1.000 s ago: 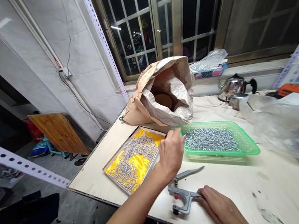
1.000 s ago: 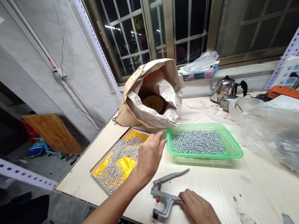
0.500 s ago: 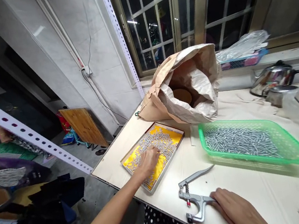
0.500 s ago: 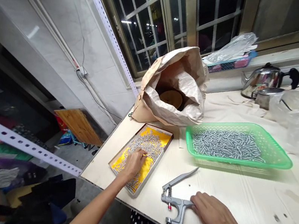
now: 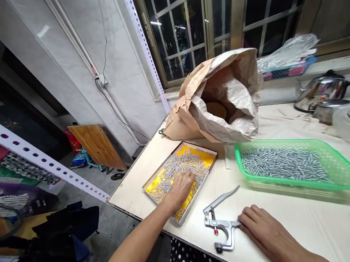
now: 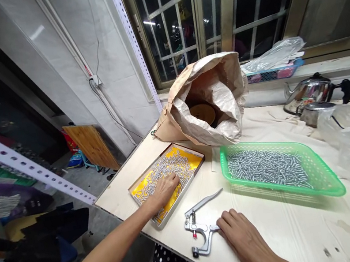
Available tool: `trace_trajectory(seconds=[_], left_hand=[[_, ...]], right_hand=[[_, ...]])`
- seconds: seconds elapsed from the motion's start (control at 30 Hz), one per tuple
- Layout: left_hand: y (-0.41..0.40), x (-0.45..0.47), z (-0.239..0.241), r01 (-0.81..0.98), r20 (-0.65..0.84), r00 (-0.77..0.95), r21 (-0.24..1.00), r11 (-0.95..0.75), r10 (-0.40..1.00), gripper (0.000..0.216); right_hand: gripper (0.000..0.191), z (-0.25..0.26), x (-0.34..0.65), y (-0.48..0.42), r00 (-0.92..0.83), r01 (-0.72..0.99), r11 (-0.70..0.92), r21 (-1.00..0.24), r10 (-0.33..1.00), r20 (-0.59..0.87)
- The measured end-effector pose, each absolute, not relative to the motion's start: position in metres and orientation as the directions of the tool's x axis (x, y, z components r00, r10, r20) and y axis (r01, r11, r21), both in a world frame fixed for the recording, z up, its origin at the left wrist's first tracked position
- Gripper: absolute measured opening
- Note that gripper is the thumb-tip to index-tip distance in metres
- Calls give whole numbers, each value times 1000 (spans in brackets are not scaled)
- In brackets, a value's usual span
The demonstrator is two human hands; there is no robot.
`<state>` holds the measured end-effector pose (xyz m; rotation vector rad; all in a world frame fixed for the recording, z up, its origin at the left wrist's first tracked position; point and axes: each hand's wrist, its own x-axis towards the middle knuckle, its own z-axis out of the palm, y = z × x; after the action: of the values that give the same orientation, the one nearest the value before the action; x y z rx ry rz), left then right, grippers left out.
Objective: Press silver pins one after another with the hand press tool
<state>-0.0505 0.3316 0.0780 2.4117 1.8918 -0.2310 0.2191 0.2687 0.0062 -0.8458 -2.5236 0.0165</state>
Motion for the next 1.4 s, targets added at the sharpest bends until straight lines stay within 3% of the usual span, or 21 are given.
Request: trace_trajectory(seconds=[0.13,0.3,0.53,0.63,0.7,0.77,0.87,1.0,1.4], left_hand=[[333,-51,75,965,-152,258,4,-261,954,24],[340,-53,66,981,-112,180,96,-169,977,24],[328,-37,82,968,-34,160,203,-150,987,24],[299,-21,93,887,-20,107,454,-86,994,16],[274,-11,95,739,-171,23,667,98,985,12],[251,-3,94,571,-372,-25,757,318,928,12],[226,4,86,407,-509,-70,771,490,858,13],[213,7,73,310,-530,-117,783,538,840,16],[221,9,60,417,-609,-124,684,598,783,16]], right_hand=[[21,4,218,268,-686,585,796,-154,587,431],[21,5,215,267,-678,610,777,-154,612,407],[13,14,214,265,-692,654,738,-169,673,260],[13,18,212,266,-701,657,738,-153,673,238],[12,20,212,266,-702,658,739,-145,671,236],[12,21,212,266,-705,652,743,-151,668,240],[13,20,213,263,-703,629,750,-204,661,263],[15,13,213,255,-676,620,742,-256,670,307],[17,11,211,254,-654,642,729,-238,683,324]])
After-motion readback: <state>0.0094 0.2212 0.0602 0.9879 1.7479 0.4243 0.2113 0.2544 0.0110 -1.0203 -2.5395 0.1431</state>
